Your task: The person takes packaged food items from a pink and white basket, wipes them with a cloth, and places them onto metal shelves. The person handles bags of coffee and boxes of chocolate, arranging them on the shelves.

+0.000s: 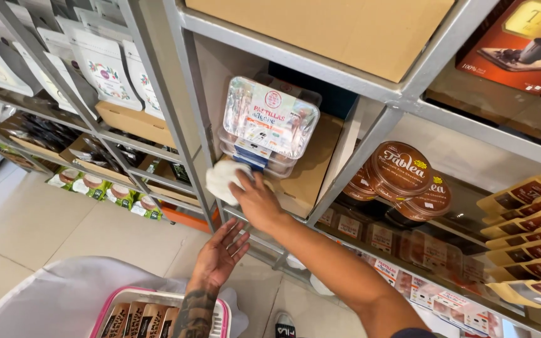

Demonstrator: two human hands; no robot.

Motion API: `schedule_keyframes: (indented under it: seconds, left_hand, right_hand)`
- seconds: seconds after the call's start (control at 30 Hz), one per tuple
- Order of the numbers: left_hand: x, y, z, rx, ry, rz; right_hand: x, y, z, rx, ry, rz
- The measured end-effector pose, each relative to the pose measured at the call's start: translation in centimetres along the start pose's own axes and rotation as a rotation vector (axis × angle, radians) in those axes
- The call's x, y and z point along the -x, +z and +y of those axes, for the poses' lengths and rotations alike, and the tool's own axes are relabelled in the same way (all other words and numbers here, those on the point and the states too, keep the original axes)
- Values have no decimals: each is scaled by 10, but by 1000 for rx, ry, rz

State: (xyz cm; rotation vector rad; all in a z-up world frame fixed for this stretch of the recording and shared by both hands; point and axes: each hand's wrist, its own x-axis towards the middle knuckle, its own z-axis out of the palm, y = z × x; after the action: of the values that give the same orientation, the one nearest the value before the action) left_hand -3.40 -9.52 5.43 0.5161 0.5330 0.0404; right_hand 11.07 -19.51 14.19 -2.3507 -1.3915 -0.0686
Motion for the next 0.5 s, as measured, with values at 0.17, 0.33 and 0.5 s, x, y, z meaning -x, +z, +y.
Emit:
schedule_keyframes:
  seconds: [0.17,0.33,0.5]
  left_hand:
    - [3,-4,-5,22,-14,76]
    - [15,49,-16,-11,-143,30]
    - [-11,57,-15,141,-243,-337]
  right_hand:
    - [82,-20,35,298,198,-240]
    - [125,-57,-9,-161,300,-54]
    - [124,-84,-35,-521,84,-83]
